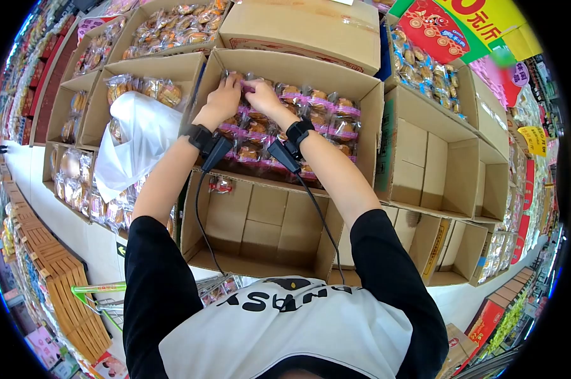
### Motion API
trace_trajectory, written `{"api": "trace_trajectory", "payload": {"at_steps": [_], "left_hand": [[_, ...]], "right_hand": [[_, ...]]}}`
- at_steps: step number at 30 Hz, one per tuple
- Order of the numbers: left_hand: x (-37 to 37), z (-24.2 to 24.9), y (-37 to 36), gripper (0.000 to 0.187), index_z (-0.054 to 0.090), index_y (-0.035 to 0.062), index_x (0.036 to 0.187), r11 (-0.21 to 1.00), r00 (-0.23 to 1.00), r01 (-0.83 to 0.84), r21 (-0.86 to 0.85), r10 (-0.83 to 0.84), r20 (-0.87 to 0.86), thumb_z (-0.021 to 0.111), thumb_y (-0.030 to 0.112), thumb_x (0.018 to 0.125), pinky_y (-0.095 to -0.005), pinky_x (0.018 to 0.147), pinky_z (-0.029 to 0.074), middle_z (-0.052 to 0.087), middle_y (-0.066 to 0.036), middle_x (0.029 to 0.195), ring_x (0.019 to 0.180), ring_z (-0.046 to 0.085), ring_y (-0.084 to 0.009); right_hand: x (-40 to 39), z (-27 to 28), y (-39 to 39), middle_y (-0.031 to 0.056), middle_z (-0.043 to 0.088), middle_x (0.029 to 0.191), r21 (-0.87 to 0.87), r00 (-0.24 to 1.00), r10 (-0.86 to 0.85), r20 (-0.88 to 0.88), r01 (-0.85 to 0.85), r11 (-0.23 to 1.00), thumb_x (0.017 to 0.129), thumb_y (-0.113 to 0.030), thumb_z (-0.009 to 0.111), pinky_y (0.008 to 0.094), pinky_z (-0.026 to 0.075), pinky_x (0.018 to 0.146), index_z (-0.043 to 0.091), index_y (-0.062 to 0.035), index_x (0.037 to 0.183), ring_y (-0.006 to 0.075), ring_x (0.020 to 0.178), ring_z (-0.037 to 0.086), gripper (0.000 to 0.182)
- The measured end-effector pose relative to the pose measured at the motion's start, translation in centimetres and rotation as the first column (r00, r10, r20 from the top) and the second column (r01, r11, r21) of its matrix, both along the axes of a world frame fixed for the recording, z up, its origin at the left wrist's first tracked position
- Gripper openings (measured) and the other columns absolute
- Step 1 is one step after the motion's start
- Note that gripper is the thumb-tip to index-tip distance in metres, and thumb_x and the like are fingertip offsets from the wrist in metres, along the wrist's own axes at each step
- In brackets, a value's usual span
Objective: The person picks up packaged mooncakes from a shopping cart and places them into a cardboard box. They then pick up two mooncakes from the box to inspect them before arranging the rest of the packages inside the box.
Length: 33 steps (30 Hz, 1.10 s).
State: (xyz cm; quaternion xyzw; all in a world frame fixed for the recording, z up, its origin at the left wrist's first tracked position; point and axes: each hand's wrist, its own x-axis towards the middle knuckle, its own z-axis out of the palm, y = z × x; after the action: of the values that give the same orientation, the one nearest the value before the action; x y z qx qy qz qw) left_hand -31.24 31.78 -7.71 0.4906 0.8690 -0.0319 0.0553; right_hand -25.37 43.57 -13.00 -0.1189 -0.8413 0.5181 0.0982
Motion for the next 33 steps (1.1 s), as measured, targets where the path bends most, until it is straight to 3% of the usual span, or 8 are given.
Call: {"api": "trace_trajectory", "payload": {"at_steps": [7,12,18,21,23,27,29,33], "left_hand": [[-1.0,-1.4,0.5,0.060,0.023,-0.0073,0.128,0.993,0.998,-0.002,-0.116,0.010,0.067,0.045,-0.002,0.073,-0.0372,0.098,0.032,0.020,-0.030,0.132,0.123,0.025,-0.0388],[-1.4,-1.1,0.4,0.063,0.020,-0.0081,0.129,0.991,0.981,-0.047,-0.128,0.070,0.182,0.046,0.000,0.073,-0.0370,0.103,0.023,0.014,-0.030,0.134,0.126,0.018,-0.0388],[-2.6,-0.9,0.1,0.063,0.021,-0.0046,0.130,0.990,0.909,-0.104,0.092,0.057,0.414,0.046,0.003,0.073,-0.0363,0.105,0.018,0.016,-0.026,0.137,0.129,0.013,-0.0357],[-4.1,-2.1,-0.5,0.060,0.027,-0.0026,0.129,0.938,0.893,-0.087,0.337,-0.077,0.444,0.046,0.001,0.072,-0.0356,0.105,0.018,0.020,-0.025,0.136,0.128,0.013,-0.0353],[-3.0,0.1,-0.9,0.047,0.038,-0.0030,0.122,0.933,0.911,-0.092,0.349,-0.063,0.408,0.041,-0.002,0.075,-0.0342,0.099,0.028,0.038,-0.021,0.126,0.119,0.034,-0.0311],[2.4,7.2,-1.7,0.038,0.046,-0.0035,0.115,0.932,0.888,-0.098,0.349,-0.076,0.454,0.042,0.000,0.077,-0.0337,0.092,0.034,0.046,-0.018,0.118,0.111,0.043,-0.0286],[6.9,9.8,-2.7,0.034,0.052,-0.0058,0.106,0.784,0.835,-0.167,0.597,-0.210,0.509,0.048,0.009,0.075,-0.0350,0.080,0.043,0.057,-0.020,0.102,0.092,0.056,-0.0300],[16.0,13.2,-5.1,0.029,0.054,-0.0027,0.106,0.619,0.808,-0.285,0.732,-0.256,0.530,0.045,0.005,0.078,-0.0315,0.078,0.044,0.059,-0.016,0.098,0.089,0.057,-0.0238]], "right_hand": [[1.0,-0.3,0.5,0.0238,0.055,0.103,-0.057,0.992,0.026,-0.121,-0.033,0.998,0.065,-0.005,0.047,0.0361,0.039,0.087,0.059,-0.0028,0.104,0.0344,0.099,0.052,0.040],[3.3,2.8,1.8,0.0180,0.058,0.103,0.103,0.998,0.014,-0.062,-0.008,0.995,0.071,-0.005,0.051,0.0331,0.041,0.085,0.056,-0.0019,0.108,0.0264,0.098,0.055,0.038],[6.9,7.5,2.9,0.0101,0.061,0.101,-0.039,0.999,0.035,-0.025,-0.036,0.999,0.075,-0.006,0.052,0.0275,0.045,0.074,0.057,-0.0040,0.107,0.0165,0.086,0.058,0.033],[9.7,10.7,2.6,0.0138,0.060,0.095,-0.207,1.000,-0.004,-0.013,0.001,0.978,0.076,-0.011,0.052,0.0293,0.045,0.074,0.058,-0.0059,0.106,0.0208,0.086,0.058,0.031],[11.8,13.1,2.1,0.0132,0.060,0.098,-0.204,0.997,0.025,-0.071,-0.039,0.978,0.077,-0.011,0.052,0.0284,0.045,0.074,0.057,-0.0057,0.107,0.0198,0.087,0.057,0.031],[15.6,16.0,0.1,0.0113,0.057,0.105,-0.206,0.968,0.082,-0.237,-0.132,0.969,0.080,-0.009,0.051,0.0276,0.044,0.077,0.057,-0.0046,0.107,0.0181,0.089,0.056,0.028],[17.6,17.1,-1.4,0.0104,0.057,0.105,-0.232,0.952,0.103,-0.288,-0.174,0.957,0.080,-0.007,0.050,0.0275,0.044,0.078,0.057,-0.0044,0.106,0.0176,0.090,0.056,0.027],[22.3,18.5,-4.9,0.0077,0.056,0.101,-0.294,0.909,0.120,-0.400,-0.251,0.923,0.081,-0.004,0.050,0.0274,0.044,0.080,0.057,-0.0030,0.102,0.0160,0.092,0.055,0.022]]}}
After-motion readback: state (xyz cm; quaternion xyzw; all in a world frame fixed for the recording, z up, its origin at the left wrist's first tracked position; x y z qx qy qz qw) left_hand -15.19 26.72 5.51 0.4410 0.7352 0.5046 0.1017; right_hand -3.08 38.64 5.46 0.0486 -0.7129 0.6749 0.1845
